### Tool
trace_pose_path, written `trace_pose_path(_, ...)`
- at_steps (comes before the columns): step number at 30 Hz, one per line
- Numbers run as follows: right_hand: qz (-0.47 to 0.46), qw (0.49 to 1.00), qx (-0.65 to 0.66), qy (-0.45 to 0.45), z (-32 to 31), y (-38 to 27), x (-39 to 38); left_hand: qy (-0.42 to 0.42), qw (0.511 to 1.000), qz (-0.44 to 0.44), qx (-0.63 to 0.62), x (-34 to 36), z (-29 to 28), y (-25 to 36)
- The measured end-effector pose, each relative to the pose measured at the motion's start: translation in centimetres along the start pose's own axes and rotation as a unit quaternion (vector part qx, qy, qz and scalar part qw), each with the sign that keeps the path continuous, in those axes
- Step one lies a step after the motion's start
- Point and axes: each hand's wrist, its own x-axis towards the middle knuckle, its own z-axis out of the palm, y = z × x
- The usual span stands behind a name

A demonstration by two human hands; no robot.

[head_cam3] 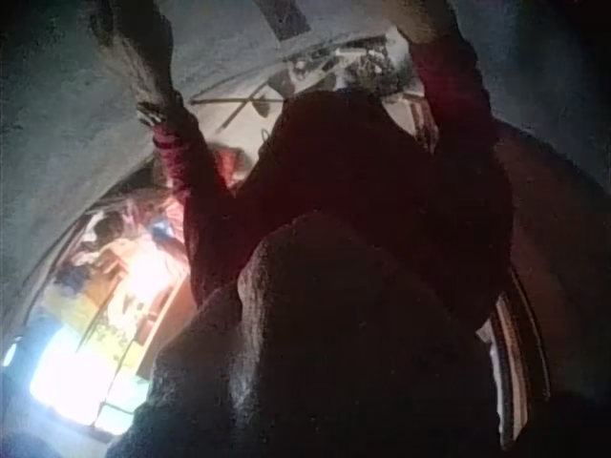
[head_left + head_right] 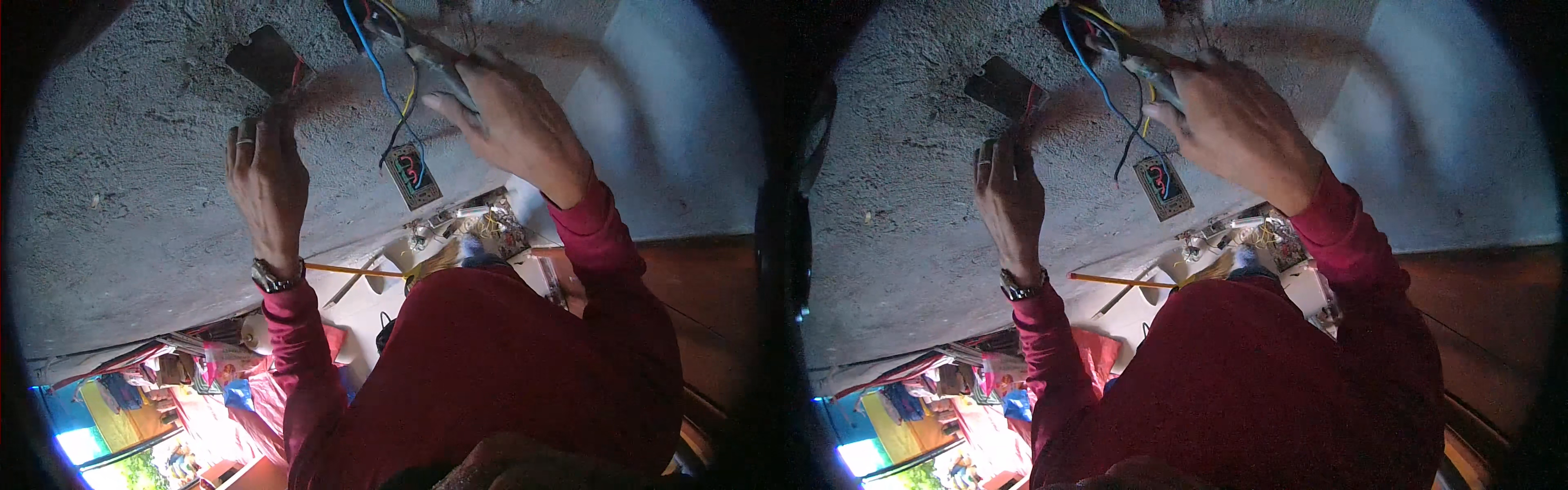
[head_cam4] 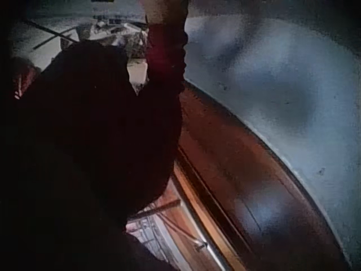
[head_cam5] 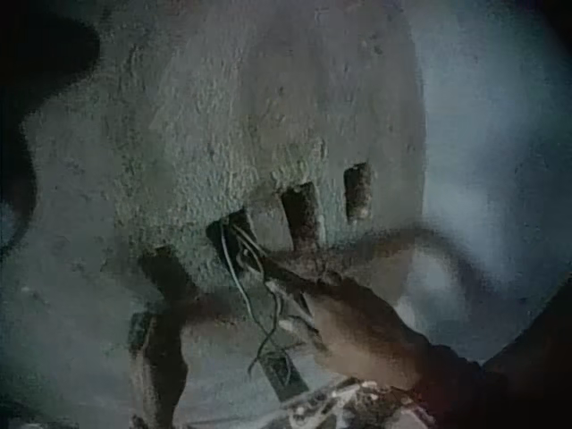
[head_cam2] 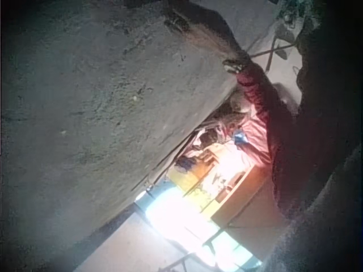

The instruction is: The person connects electrical wires to an electrical switch assembly using pliers and by hand.

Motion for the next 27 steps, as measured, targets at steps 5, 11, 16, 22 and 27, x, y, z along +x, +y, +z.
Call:
trace_pose_path(5, 0.045, 0.996, -0.022, -0.079, -0.6, -0.9, 0.4, 0.015, 0.997, 0.050, 0.058, 0.8, -0.5, -0.7)
trace_pose_path(11, 0.022, 0.998, -0.038, -0.042, -0.8, -0.7, 0.0, -0.010, 0.994, 0.080, 0.080, 1.7, -1.2, -0.7)
trace_pose_path(16, -0.039, 0.998, -0.041, 0.030, 0.7, -0.6, 1.2, 0.010, 0.992, 0.094, 0.081, 2.2, -1.9, -0.2)
trace_pose_path(22, -0.016, 0.999, -0.048, 0.017, 0.3, -0.5, 1.4, 0.029, 0.986, 0.144, 0.084, 2.4, -1.5, -0.8)
trace_pose_path(27, -0.001, 0.996, -0.090, -0.018, -1.0, -0.4, -0.6, 0.003, 0.988, 0.126, 0.092, 3.4, -1.1, 0.2)
